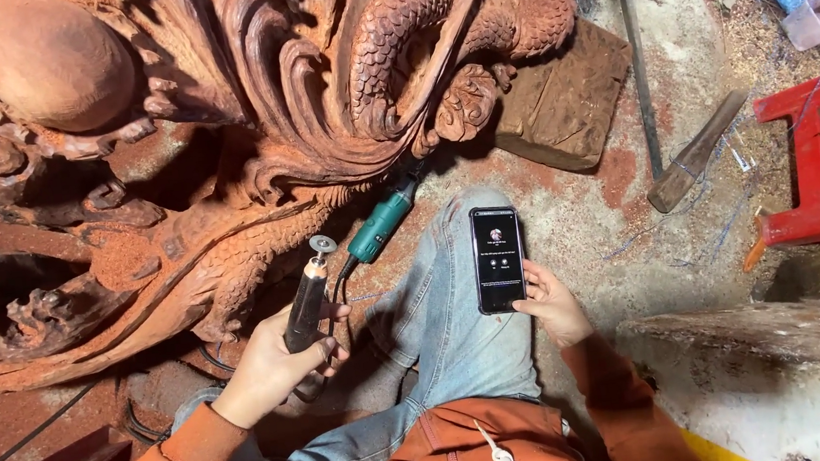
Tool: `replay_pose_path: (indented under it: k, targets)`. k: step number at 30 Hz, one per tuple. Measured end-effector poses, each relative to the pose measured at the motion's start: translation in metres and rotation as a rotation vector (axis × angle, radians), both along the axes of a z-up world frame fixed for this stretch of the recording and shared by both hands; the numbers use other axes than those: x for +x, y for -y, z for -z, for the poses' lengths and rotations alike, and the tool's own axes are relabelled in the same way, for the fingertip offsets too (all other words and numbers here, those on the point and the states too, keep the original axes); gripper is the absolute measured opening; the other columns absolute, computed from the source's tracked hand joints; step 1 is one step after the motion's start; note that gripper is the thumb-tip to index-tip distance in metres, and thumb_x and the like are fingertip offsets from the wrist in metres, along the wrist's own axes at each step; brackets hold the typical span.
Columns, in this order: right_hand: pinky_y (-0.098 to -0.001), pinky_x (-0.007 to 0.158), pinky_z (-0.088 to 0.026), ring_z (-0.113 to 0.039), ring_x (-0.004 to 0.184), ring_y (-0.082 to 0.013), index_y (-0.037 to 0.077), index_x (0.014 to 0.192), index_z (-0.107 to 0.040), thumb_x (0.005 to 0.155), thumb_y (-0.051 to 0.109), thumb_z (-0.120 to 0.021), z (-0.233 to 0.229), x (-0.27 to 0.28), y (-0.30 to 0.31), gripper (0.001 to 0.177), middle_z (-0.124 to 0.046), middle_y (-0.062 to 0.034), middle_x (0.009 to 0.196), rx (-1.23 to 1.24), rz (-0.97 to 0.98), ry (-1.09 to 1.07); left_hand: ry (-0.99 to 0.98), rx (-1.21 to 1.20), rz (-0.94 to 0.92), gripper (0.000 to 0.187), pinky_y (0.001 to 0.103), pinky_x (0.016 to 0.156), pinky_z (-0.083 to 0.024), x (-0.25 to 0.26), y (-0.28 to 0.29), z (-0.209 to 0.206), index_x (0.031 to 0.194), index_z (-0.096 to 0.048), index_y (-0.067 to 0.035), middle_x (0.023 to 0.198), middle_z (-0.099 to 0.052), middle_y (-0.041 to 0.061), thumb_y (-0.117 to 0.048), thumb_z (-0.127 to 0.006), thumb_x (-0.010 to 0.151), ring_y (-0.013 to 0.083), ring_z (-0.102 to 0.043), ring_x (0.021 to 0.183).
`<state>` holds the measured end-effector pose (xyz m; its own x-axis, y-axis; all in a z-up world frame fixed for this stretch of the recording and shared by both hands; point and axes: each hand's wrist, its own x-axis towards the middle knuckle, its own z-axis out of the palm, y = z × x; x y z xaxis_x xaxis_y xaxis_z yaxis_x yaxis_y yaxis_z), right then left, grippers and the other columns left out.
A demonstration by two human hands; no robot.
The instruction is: Carving and detailing a large wooden sculpture using a rotary tool and a wood burning pen
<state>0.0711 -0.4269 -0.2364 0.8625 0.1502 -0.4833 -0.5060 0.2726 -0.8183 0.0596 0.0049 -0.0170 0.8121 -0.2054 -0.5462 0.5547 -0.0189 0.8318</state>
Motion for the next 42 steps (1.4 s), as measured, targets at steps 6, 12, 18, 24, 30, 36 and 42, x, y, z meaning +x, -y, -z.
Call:
replay_pose_path:
  k: [6, 12, 18, 24, 30, 36, 42]
  targets:
    - [-0.0366, 0.097, -0.052, -0.058, 0.122, -0.0309, -0.006, 0.155, -0.030, 0.074, -0.025, -0.056, 0.007, -0.001, 0.003, 0.087, -0.046, -0.0256, 0.148, -0.007, -0.018, 0.030, -0.004, -0.026, -0.042, 0.044, 0.030, 0.054, -0.058, -0.002, -0.001, 0.008, 0.120, -0.066, 0.007, 0.112, -0.078, 0.015, 0.017, -0.059, 0.079, 0.0233, -0.072, 0.068]
    - [-0.0365, 0.095, -0.055, -0.059, 0.118, -0.0301, -0.004, 0.155, -0.030, 0.074, -0.024, -0.062, -0.010, 0.000, -0.013, 0.089, -0.051, -0.0226, 0.139, -0.062, -0.012, -0.011, 0.024, -0.026, -0.006, 0.044, 0.030, 0.053, -0.057, -0.002, -0.001, 0.002, 0.121, -0.070, 0.006, 0.078, -0.075, 0.018, 0.015, -0.060, 0.079, 0.0221, -0.070, 0.062]
    - [-0.0347, 0.091, -0.058, -0.063, 0.115, -0.0279, 0.000, 0.157, -0.026, 0.069, -0.004, -0.081, 0.009, -0.007, -0.028, 0.103, -0.047, -0.0214, 0.142, -0.532, -0.072, 0.201, -0.015, 0.011, -0.026, 0.040, 0.030, 0.053, -0.057, -0.002, -0.001, 0.001, 0.118, -0.070, 0.006, 0.090, -0.078, 0.019, 0.015, -0.060, 0.080, 0.0227, -0.071, 0.063]
    - [-0.0331, 0.089, -0.059, -0.066, 0.113, -0.0271, -0.003, 0.157, -0.025, 0.072, -0.010, -0.076, -0.014, -0.002, -0.027, 0.099, -0.057, -0.0224, 0.137, -0.397, -0.081, 0.115, -0.016, 0.013, -0.016, 0.042, 0.029, 0.052, -0.054, -0.002, -0.001, -0.002, 0.120, -0.073, 0.004, 0.076, -0.076, 0.019, 0.013, -0.061, 0.080, 0.0207, -0.066, 0.056]
    - [-0.0349, 0.091, -0.058, -0.065, 0.114, -0.0276, -0.002, 0.156, -0.028, 0.073, -0.012, -0.075, -0.005, -0.005, -0.023, 0.095, -0.056, -0.0222, 0.139, -0.337, -0.071, 0.143, -0.017, -0.003, -0.004, 0.045, 0.028, 0.052, -0.053, -0.003, -0.001, -0.002, 0.122, -0.072, 0.004, 0.074, -0.076, 0.019, 0.013, -0.060, 0.080, 0.0207, -0.065, 0.056]
    - [-0.0331, 0.089, -0.058, -0.065, 0.112, -0.0261, -0.002, 0.156, -0.030, 0.074, -0.012, -0.075, -0.001, -0.006, -0.023, 0.094, -0.057, -0.0209, 0.138, -0.278, -0.052, 0.154, -0.026, 0.050, -0.005, 0.046, 0.027, 0.051, -0.053, -0.003, -0.002, -0.004, 0.125, -0.074, 0.002, 0.073, -0.077, 0.017, 0.011, -0.061, 0.082, 0.0194, -0.065, 0.055]
    - [-0.0323, 0.089, -0.058, -0.066, 0.113, -0.0261, -0.002, 0.155, -0.030, 0.077, -0.009, -0.073, 0.002, -0.006, -0.025, 0.090, -0.058, -0.0211, 0.138, -0.339, -0.047, 0.171, -0.037, 0.068, 0.001, 0.045, 0.027, 0.051, -0.052, -0.002, -0.001, -0.005, 0.125, -0.075, 0.001, 0.072, -0.076, 0.016, 0.011, -0.061, 0.082, 0.0192, -0.065, 0.055]
